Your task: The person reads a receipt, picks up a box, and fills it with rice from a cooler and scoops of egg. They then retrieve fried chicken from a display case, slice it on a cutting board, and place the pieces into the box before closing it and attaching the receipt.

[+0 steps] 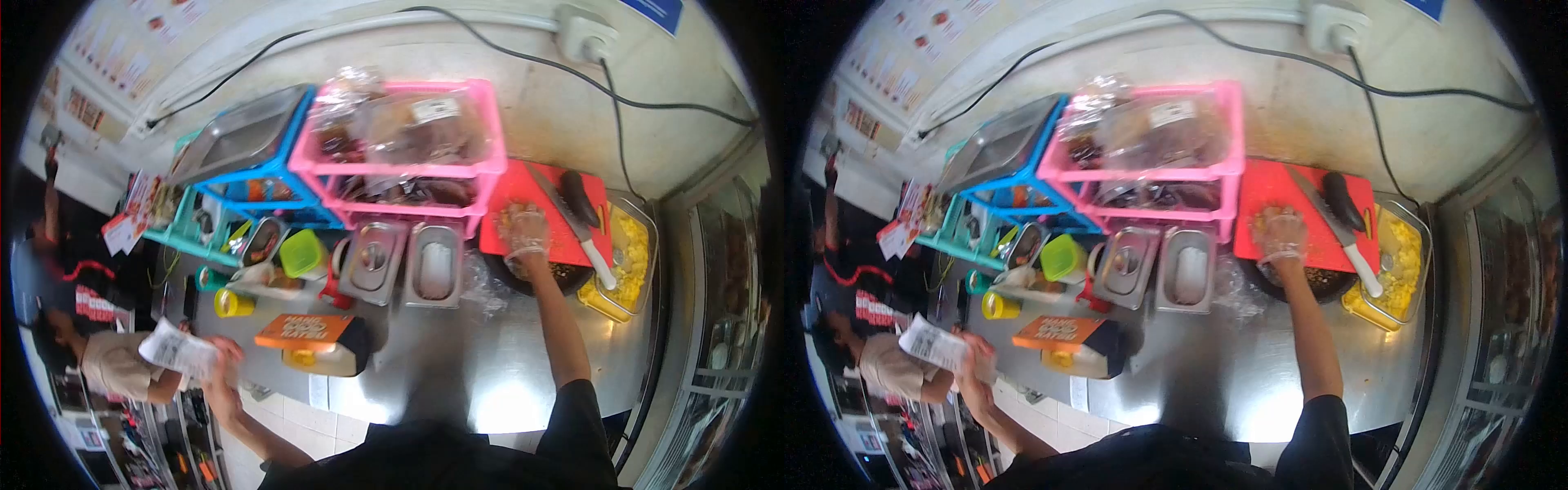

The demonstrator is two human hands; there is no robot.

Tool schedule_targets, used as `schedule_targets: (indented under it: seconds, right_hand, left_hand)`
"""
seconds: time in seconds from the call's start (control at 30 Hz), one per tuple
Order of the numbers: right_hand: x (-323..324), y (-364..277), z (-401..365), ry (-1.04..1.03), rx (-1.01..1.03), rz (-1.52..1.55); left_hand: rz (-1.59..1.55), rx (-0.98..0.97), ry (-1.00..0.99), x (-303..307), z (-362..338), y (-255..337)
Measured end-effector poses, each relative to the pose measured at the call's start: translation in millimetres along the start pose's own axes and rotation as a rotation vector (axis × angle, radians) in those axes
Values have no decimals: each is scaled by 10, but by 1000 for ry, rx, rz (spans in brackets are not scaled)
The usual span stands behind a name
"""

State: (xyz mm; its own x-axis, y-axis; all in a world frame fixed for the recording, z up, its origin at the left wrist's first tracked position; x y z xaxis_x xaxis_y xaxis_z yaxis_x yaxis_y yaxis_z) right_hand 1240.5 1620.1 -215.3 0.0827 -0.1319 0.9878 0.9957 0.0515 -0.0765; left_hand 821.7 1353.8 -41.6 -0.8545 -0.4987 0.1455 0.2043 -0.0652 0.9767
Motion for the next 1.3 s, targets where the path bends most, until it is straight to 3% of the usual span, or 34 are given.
schedule_targets:
  seconds: [0.03,0.1,0.17,0.23,0.3,0.37,0.43,0.47,0.53,0.6,0.67,0.7,0.77,0.83,0.9,0.93,1.0,1.1,1.17,1.23,1.3]
  right_hand:
    - [-74,-36,13,3,20,-3]
    - [-255,42,19,-74,-47,249]
    - [-194,-57,-156,-30,-64,335]
    - [-76,-323,-475,14,-92,420]
    - [219,-782,-1024,258,-105,522]
    - [483,-1364,-1667,109,-125,753]
    - [477,-1915,-2126,7,45,986]
    - [504,-2213,-2266,-43,83,955]
    - [502,-2740,-2418,-66,192,931]
    - [309,-3087,-2444,-36,263,939]
    - [115,-3316,-2332,-127,172,510]
    - [159,-3433,-2283,-122,176,511]
    - [255,-3614,-2228,-376,-115,605]
    - [206,-3680,-2273,-445,-156,646]
    - [-309,-3594,-2291,-335,38,971]
    - [-239,-3536,-2309,-332,39,968]
    - [94,-3438,-2438,-26,417,552]
    - [312,-3324,-2554,141,420,647]
    - [358,-3206,-2717,89,289,651]
    - [580,-3077,-2817,371,-101,759]
    - [238,-2797,-2546,309,-70,824]
  left_hand:
    - [160,-21,177,203,77,-74]
    - [342,0,293,720,196,-645]
    - [543,121,-114,983,312,-1064]
    - [484,381,-325,934,284,-1397]
    - [419,222,-370,826,252,-1710]
    - [137,178,-342,707,265,-2027]
    - [67,109,-317,550,335,-2071]
    - [59,113,-321,539,381,-2066]
    - [286,-135,-387,533,478,-2011]
    - [345,-150,-365,558,509,-1970]
    - [386,-186,-339,572,533,-1925]
    - [386,-190,-336,579,541,-1930]
    - [421,-124,-370,588,536,-1943]
    - [413,-90,-386,645,538,-1920]
    - [393,-220,-362,723,555,-1914]
    - [389,-222,-360,745,596,-1888]
    - [495,-80,-467,789,616,-1869]
    - [413,-213,-407,805,615,-1847]
    - [505,-146,-472,940,597,-1784]
    - [596,-79,-537,1024,599,-1802]
    - [680,-142,-448,1050,563,-1891]
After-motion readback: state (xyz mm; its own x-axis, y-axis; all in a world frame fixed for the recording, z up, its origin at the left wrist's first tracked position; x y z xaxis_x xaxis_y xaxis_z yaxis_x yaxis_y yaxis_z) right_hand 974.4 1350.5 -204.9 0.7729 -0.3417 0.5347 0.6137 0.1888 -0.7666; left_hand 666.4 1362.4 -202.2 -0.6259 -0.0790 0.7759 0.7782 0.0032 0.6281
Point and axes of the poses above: each hand's wrist, its own z-axis towards the middle knuckle, its own x-axis out of the back of the hand, y = z × x, the point moved 1 cm from there along z, towards the middle knuckle, and after that the axes turned 1 degree about x, right-handed, at the moved point
